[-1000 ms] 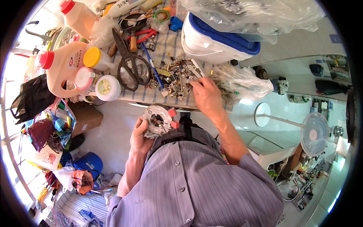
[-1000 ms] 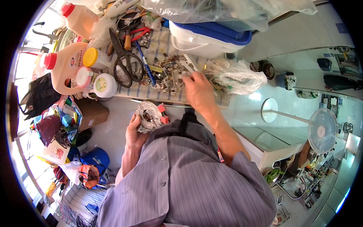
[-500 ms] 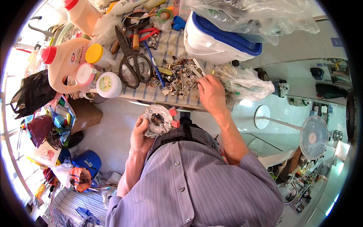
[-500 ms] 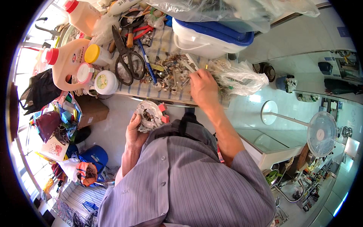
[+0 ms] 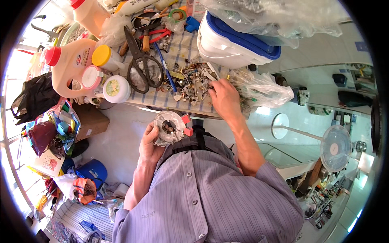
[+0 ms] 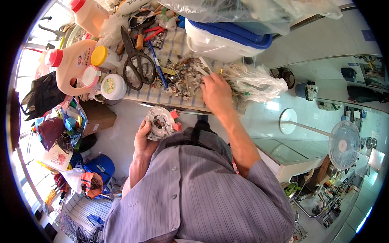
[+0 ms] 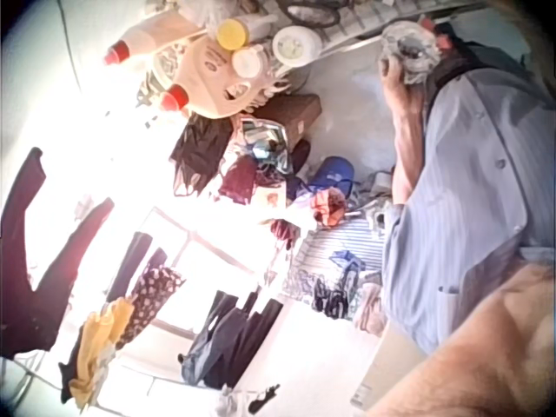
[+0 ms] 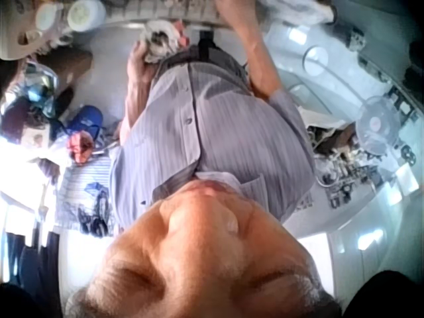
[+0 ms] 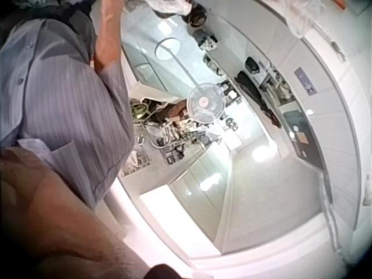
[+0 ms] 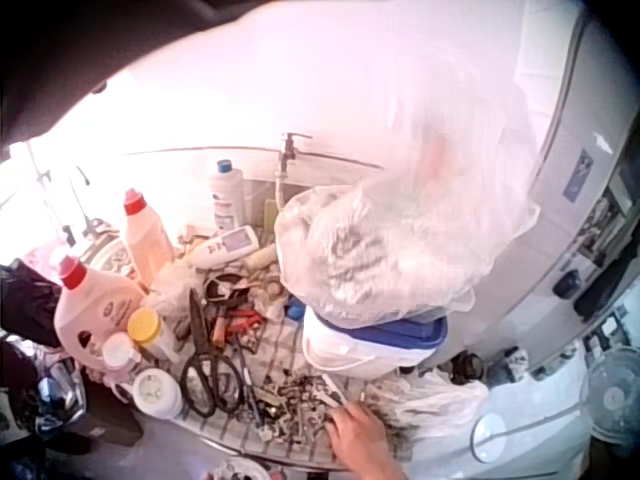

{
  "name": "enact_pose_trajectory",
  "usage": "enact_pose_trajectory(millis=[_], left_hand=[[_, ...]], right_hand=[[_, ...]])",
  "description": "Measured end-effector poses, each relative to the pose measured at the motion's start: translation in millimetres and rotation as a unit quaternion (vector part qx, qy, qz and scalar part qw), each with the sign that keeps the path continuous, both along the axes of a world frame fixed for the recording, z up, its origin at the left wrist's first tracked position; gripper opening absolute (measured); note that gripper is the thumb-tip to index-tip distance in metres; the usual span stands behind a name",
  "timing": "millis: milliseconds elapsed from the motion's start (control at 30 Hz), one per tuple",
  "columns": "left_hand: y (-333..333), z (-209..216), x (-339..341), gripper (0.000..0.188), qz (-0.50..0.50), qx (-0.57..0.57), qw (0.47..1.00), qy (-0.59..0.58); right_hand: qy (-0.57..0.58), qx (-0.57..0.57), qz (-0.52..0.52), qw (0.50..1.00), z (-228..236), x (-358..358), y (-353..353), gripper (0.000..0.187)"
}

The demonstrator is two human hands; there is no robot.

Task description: The person is assembling a mechanical component by hand. They pick up small metal pieces and a spring from a cluttered counter and place them into a circular metal housing. They hold the housing in one hand while using the other to position the internal parts.

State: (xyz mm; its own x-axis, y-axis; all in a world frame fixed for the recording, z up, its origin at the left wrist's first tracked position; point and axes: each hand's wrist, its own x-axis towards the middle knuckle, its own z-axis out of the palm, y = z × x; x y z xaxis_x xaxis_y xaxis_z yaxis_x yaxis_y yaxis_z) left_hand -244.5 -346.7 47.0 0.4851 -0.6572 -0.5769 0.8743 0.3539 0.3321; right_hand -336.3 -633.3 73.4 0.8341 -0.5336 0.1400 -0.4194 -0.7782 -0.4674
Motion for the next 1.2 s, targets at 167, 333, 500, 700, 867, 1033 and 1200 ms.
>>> enact_pose_trajectory(millis=[167, 333, 500, 700, 867, 1033, 1200], left_hand=[[-2.2, 3.1, 1.0, 0.033, -0.003, -0.001, 1.000, 0.000], [-6.1, 7.8, 2.0, 0.036, -0.005, 0.002, 1.000, -0.010], [-6.8, 8.9, 3.9, 0.033, -0.017, -0.001, 1.000, -0.010], [-13.3, 10.4, 4.0, 0.028, -0.023, -0.005, 1.000, -0.003], [-21.4, 16.9, 3.9, 0.023, -0.026, 0.004, 1.000, -0.004], [-29.0, 20.2, 4.9, 0.018, -0.034, 0.018, 0.999, -0.018], [-33.1, 16.5, 4.1, 0.016, -0.036, 0.011, 0.999, -0.029]], right_hand=[[-0.001, 0.025, 0.012, 1.000, -0.4, 2.2, -4.6, 0.014], [-0.039, 0.049, 0.008, 0.998, -2.0, -0.7, -8.2, 0.009], [-0.105, 0.070, -0.002, 0.992, -1.7, -2.2, -6.4, 0.009], [-0.135, 0.039, 0.023, 0.990, 0.1, -1.4, -5.7, 0.010], [-0.142, 0.101, -0.013, 0.985, 5.5, -3.4, -0.8, 0.009], [-0.156, 0.101, 0.022, 0.982, 13.6, -2.3, 3.6, 0.007], [-0.200, 0.233, 0.007, 0.952, 17.2, -0.1, 5.5, 0.002]])
